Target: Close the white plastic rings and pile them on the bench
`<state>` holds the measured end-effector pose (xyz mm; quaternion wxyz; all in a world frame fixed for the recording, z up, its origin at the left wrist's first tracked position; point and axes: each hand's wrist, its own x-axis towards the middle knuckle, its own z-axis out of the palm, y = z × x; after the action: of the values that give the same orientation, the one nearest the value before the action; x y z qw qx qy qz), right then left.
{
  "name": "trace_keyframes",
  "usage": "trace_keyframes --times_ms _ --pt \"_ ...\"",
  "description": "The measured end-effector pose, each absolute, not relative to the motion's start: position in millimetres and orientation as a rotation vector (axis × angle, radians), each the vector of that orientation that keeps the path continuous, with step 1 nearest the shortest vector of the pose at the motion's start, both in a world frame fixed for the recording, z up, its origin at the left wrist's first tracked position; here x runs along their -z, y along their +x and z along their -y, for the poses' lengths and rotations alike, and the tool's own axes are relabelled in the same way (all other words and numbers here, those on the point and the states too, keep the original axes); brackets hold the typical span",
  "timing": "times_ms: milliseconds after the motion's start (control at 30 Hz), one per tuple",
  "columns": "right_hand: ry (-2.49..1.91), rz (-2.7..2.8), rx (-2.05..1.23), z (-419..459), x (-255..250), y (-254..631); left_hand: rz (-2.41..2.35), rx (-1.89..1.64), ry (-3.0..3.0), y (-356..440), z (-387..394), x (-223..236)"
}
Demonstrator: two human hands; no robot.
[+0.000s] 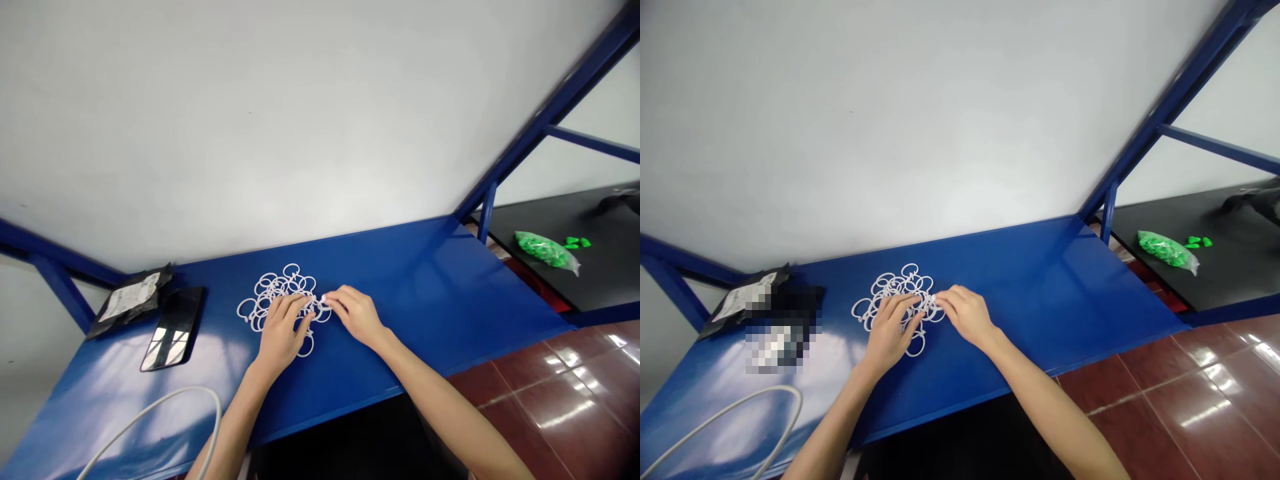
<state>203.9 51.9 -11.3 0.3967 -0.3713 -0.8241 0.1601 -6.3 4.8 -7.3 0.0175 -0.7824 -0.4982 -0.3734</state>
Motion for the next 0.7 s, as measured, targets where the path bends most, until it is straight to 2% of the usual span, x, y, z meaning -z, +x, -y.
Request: trace_keyframes --times_ms 233,333,433,700 --pt "-1.696 1.955 -0.026 -89.0 18.4 249.8 1.571 0.895 -2.428 -8.1 -4.4 17.6" --pt "-1.834 1.895 0.089 -93.2 19.6 259.2 1.571 0.879 -2.430 -7.3 -4.9 20.7" --pt "-1.743 1.872 0.099 -87.7 17.1 252.0 1.576 0.877 -2.427 -8.8 -5.8 21.4" --pt "-1.160 2.203 -0.248 -55.9 13.9 203.3 1.578 0.783 -2.424 -14.2 -8.1 21.7"
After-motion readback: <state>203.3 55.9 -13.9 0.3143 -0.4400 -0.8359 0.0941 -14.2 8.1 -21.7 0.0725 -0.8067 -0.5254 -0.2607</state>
